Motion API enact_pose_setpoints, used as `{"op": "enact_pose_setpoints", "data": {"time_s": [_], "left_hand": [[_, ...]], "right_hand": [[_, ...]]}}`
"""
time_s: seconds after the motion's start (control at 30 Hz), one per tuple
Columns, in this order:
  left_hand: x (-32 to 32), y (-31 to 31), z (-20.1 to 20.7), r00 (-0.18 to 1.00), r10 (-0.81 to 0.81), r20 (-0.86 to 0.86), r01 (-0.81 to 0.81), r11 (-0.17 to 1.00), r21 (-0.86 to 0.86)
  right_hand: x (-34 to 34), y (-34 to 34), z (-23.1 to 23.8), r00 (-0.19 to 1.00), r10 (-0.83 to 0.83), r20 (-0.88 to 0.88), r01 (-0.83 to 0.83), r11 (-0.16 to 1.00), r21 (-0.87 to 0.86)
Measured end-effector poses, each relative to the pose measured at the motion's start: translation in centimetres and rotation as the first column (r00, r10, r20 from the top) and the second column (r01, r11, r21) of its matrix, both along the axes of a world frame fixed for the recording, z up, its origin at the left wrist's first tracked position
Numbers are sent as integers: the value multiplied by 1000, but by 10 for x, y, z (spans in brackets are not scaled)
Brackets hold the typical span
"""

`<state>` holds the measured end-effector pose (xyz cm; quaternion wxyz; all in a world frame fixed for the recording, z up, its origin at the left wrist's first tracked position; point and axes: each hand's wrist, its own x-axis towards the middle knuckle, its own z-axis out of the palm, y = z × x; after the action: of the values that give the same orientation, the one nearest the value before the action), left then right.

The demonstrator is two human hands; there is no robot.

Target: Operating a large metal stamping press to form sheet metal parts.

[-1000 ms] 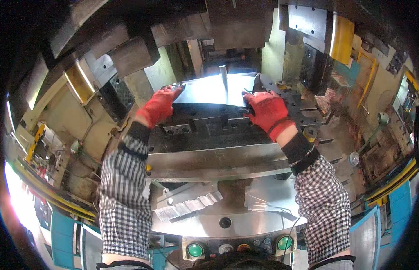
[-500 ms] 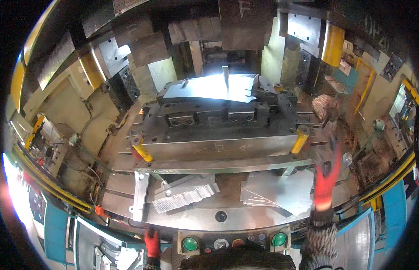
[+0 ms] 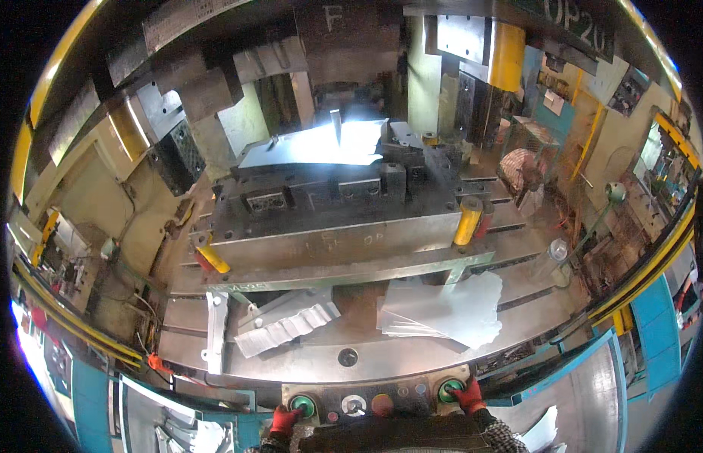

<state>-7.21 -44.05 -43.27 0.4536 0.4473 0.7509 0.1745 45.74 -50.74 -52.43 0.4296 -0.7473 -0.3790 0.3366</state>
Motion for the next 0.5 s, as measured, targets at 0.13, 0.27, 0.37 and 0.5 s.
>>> {"op": "enact_pose_setpoints", "data": {"time_s": [0.13, 0.27, 0.37, 0.5], "left_hand": [[-75, -35, -140, 949, 223, 221, -268, 943, 199], [-9, 3, -33, 984, 5, 177, -34, 986, 161], [-8, -5, -24, 971, 207, 121, -210, 978, 6], [-36, 2, -68, 918, 126, 377, -194, 970, 149]], "right_hand": [[-21, 25, 39, 995, 89, -41, -90, 996, -30], [-21, 12, 50, 969, 2, -245, 23, 995, 98], [-17, 13, 41, 989, 39, -145, -31, 998, 61], [-16, 19, 50, 998, 55, -32, -54, 997, 47]]}}
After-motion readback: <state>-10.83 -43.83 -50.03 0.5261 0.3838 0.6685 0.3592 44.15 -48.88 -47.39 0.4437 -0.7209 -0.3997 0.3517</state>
